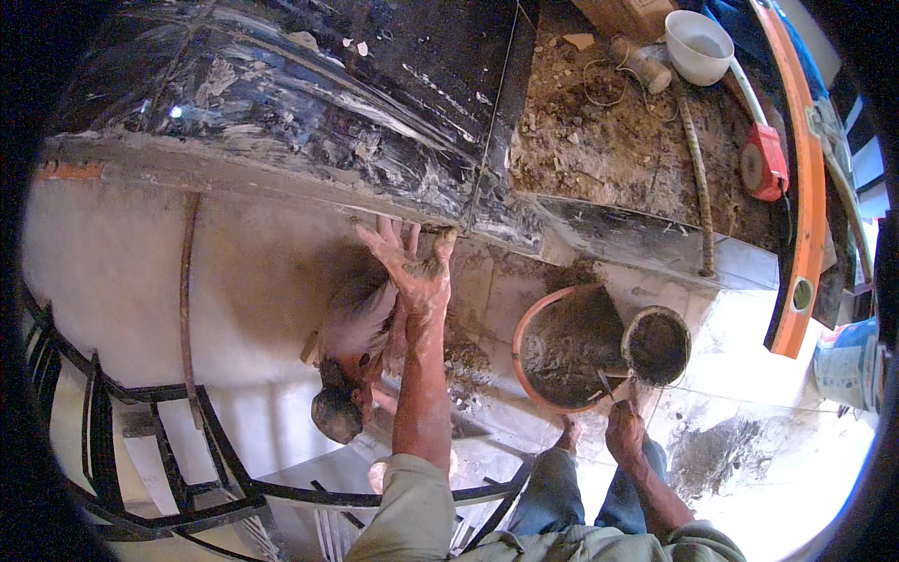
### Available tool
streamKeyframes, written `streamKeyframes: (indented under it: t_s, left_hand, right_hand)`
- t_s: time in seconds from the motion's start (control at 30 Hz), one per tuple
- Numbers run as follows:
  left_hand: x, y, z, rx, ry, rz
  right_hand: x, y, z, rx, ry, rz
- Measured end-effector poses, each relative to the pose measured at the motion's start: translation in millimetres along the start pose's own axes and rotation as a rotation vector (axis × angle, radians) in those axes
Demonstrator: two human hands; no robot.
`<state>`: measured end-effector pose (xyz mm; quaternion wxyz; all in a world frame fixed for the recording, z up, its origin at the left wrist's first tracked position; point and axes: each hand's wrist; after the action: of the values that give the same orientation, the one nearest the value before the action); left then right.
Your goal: The person applies mortar to a wall and a large black tile, then presses the tile onto the surface and scrapes excess material with a small tool.
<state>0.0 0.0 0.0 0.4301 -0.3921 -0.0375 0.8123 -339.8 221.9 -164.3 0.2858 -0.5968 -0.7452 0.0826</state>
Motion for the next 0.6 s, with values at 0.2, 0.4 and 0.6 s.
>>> streamKeyframes:
  t_s: [0.2, 0.4, 0.6]
  left_hand:
    - [9.8, -5.4, -21.3, 0.009, 0.042, -0.071]
    - [6.8, 13.0, -4.2, 0.011, -0.016, 0.021]
    - [11.6, 12.0, -1.6, 0.001, -0.06, 0.007]
  right_hand:
    - [12.1, 1.2, 7.9, 0.107, 0.04, -0.063]
    - [16.8, 4.7, 37.9, 0.071, -0.061, 0.037]
    - [20.8, 3.2, 44.1, 0.22, -0.115, -0.026]
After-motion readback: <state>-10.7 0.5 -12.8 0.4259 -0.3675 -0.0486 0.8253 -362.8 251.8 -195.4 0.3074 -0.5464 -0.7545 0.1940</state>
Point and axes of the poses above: each hand's wrist, its own x-axis away from the middle knuckle, its own y-axis out of the palm, z = x × y, and after that the axes turned 2 degrees about y, right-handed
